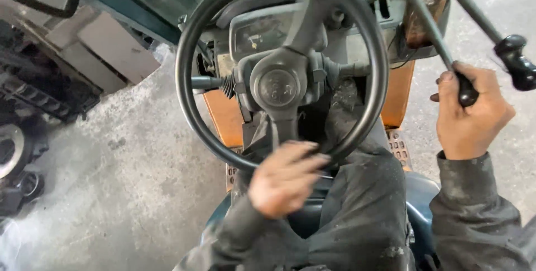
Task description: Operating a forklift by steering and manipulating control levers.
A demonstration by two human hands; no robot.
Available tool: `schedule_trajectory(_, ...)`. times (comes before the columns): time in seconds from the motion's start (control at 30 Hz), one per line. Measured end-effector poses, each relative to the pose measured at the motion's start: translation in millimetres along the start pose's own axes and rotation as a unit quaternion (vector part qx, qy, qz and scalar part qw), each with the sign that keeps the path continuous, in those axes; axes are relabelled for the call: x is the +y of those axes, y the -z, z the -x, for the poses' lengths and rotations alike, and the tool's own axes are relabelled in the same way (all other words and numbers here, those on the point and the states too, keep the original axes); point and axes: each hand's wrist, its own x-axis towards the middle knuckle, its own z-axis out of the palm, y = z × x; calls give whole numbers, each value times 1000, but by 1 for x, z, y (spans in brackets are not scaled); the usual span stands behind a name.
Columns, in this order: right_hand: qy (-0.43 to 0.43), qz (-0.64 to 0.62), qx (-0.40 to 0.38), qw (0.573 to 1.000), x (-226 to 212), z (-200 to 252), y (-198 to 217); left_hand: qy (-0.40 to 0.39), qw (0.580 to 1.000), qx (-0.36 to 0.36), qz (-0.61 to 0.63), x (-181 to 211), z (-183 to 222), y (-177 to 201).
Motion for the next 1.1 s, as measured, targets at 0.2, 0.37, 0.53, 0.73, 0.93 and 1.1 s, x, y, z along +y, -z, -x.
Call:
schedule_trajectory(0.2,-22,-43,3,999,2,11,-1,190,948,141,-211,-36,38,69)
schedule_trajectory(0.37,-42,-50,7,998,-8,14,1,236,925,231,-188,-58,10,89)
schedule_trajectory(0.53,-59,-42,34,997,0,30,1,237,914,288,-158,-63,-5,92)
schedule_trajectory(0.73,-87,-66,37,993,8,55,-2,213,919,270,-191,-95,-20,110)
schedule_trajectory(0.93,-122,-54,48,990,0,90,-4,53,946,236,-218,-147,-153,94)
schedule_trajectory(1.1,-105,-65,54,991,20,89,-7,-26,980,78,-184,-78,-234,-75)
